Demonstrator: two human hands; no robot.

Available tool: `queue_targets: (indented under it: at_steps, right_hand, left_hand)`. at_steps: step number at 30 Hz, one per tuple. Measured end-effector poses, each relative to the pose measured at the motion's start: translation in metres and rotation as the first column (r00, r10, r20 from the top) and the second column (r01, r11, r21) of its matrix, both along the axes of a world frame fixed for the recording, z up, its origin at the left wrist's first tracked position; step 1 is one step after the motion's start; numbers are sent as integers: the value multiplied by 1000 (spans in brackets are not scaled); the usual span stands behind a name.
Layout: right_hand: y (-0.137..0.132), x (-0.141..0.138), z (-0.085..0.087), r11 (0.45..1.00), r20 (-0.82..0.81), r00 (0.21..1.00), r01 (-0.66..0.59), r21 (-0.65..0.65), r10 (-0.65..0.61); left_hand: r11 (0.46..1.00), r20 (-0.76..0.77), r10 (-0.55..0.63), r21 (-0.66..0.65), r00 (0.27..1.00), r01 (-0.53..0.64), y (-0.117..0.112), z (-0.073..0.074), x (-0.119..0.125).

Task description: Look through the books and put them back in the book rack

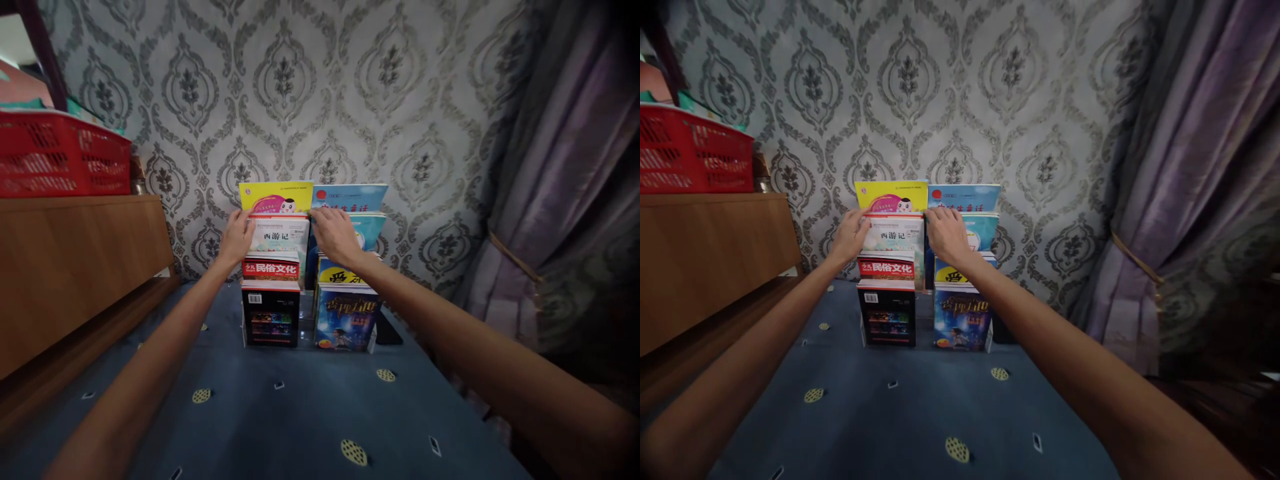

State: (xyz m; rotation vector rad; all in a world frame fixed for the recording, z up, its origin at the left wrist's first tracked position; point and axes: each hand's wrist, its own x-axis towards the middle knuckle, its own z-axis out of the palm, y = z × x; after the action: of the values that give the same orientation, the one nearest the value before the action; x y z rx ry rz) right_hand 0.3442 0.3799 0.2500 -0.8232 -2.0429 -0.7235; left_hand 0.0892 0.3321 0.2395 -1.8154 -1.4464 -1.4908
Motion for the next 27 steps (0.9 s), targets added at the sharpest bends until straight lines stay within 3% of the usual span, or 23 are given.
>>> queue_targets:
  at_steps: [6,11,18,23,27]
  right_hand:
    - [-3,15,20,1000,-11,1000,-4,25,4]
    - [-1,42,37,999,-116,993,33,16,-31]
    - [7,70,33,999,-172,985,-3,-39,-4]
    - [15,82,34,998,-258,966,9,-68,-26]
    - [17,92,18,997,-315,949,-17,-80,-9]
  left_hand:
    - [1000,39,21,20,999,-21,0,24,-1]
    - [998,55,9,63,998,-12,-5,16,0]
    - [992,40,41,121,998,-46,-17,7,15]
    - [992,-163,9,129,987,13,-31,12,48]
    - [997,-375,-31,51,927,54,-28,16,84]
